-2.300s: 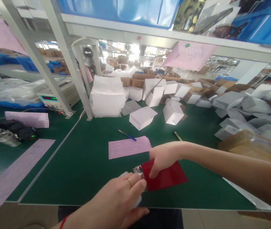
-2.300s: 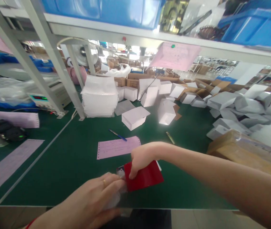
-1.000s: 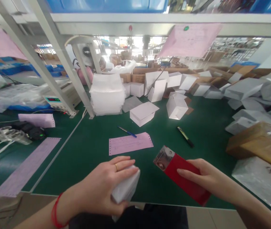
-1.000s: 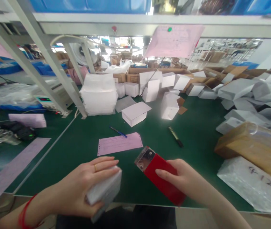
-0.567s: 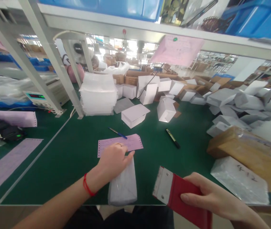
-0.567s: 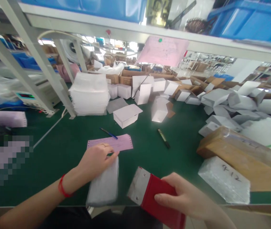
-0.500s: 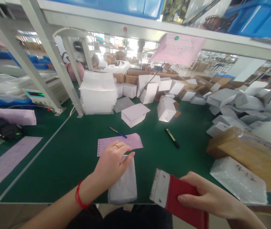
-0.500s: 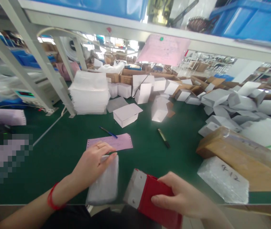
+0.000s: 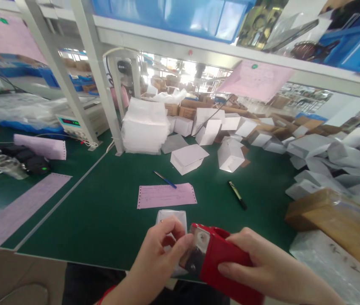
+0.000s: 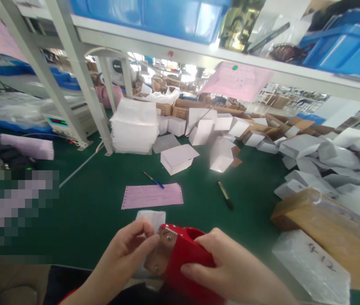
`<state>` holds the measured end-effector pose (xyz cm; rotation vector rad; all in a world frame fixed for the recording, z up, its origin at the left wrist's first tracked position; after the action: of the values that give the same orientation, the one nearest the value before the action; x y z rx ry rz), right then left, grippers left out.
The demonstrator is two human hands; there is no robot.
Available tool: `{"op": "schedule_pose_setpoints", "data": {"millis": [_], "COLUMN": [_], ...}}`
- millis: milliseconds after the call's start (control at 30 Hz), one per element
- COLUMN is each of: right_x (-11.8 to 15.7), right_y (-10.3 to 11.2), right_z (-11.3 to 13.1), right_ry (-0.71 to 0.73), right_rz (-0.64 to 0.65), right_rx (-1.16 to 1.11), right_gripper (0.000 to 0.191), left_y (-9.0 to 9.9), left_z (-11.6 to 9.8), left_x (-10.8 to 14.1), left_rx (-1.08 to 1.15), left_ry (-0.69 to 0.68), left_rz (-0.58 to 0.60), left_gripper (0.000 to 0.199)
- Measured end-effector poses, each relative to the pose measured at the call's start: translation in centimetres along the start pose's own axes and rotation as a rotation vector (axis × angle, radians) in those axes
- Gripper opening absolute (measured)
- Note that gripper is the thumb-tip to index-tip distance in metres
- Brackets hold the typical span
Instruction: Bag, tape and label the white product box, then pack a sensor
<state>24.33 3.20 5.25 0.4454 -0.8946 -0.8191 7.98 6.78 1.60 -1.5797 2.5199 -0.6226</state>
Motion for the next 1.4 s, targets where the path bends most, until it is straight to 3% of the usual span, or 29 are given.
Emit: {"op": "schedule_pose_setpoints", "data": {"millis": [133,233,333,500,667,767,900,1100,1400], "right_x": [-0.5,-0.9,-1.4,-1.8,-2.7,-3.6,-4.4,-4.4,-5.5], "right_y": [0.0,0.2,0.1,0.3,0.3,0.4,1.3,4.0,2.9], "right_z": [0.8,0.9,0.6,0.2,0.0,0.1,-0.5,-3.9,-5.9], "right_ry": [0.071,0.130,0.144,0.141,0.153,0.159,0.101,0.038,0.029], "right_rz": [0.045,0.089,0.148,0.171,0.215,0.250,0.314,0.331,0.321], "right_rx": [-0.036,-0.151,-0.225,-0.226,-0.227,-0.243,-0.225,-0.220,-0.200], "right_gripper": [0.030,0.037,0.045,0.051,0.051,0.057,0.063,0.059,0.062], "left_y": [-0.5,0.8,1.7,2.2,1.7,2.1,4.2,10.0,10.8], "left_z": [0.1,0.7,0.6,-0.5,-0.4,-0.8,-1.6,-1.1,1.1], "left_x": [-0.4,-0.8,-1.0,-1.1,-1.7,-2.0,-1.9,-1.2,-1.8], "left_rx": [0.098,0.177,0.120,-0.089,0.062,0.018,-0.102,-0.028,0.033], "left_ry": [-0.043,-0.058,-0.082,-0.076,-0.011,-0.051,-0.124,-0.181,-0.109], "left_rz": [0.110,0.029,-0.016,-0.052,-0.002,-0.028,-0.072,-0.168,-0.221], "left_gripper": [0.050,0.047,0.041,0.033,0.031,0.031,0.031,0.033,0.033]}}
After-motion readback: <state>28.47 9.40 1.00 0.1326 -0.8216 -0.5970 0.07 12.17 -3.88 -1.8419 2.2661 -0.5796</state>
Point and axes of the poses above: each hand's wrist, its own x-axis away from the middle knuckle, its own y-axis out of the back of the hand, z = x × y, the point moved 8 cm from there along -x, towards the middle knuckle, and after that the axes turned 13 degrees about x, right-handed, at the moved point
